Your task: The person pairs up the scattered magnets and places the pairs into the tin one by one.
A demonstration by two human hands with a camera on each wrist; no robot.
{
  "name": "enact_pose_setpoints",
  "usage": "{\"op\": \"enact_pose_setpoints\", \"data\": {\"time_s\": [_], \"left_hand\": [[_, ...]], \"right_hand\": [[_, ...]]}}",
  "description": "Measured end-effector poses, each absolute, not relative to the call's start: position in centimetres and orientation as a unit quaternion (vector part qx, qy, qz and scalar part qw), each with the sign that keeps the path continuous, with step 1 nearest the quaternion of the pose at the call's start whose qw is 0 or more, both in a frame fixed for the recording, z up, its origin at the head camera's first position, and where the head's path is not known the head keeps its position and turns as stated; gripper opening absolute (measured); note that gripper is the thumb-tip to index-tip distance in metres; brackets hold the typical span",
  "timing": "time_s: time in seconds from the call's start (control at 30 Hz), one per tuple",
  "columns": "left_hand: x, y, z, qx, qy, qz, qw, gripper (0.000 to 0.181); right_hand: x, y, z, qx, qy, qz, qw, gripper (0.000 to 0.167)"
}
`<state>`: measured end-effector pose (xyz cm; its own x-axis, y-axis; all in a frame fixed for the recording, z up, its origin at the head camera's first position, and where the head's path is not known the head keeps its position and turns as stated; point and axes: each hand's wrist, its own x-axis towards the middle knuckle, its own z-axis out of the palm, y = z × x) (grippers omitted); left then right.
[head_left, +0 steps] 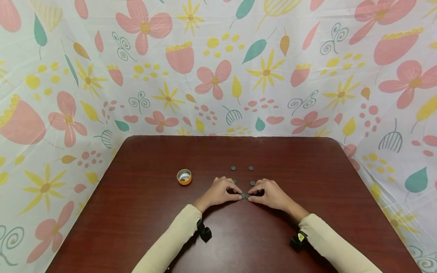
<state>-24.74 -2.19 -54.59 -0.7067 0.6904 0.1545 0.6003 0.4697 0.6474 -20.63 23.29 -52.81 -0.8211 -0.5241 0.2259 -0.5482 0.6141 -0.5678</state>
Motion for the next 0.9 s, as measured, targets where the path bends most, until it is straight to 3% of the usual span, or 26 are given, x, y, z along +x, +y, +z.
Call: {"op": "enact_pose_setpoints", "data": {"time_s": [0.3, 0.53, 0.9], "left_hand": [[-24.9, -2.3, -54.8, 0.376, 0.853, 0.356, 0.066, 0.016], [-24.5, -4.2, -54.4, 0.387, 0.827, 0.401, 0.073, 0.040], [-23.3, -9.6, -49.9, 0.356, 0.819, 0.446, 0.058, 0.056]], "right_hand": [[-20.6, 23.3, -52.7, 0.296, -0.899, 0.324, 0.011, 0.018], [-20.8, 24.0, -52.4, 0.293, -0.903, 0.314, 0.000, 0.027], [-21.3, 24.4, -51.3, 0.302, -0.895, 0.329, -0.010, 0.032]]}}
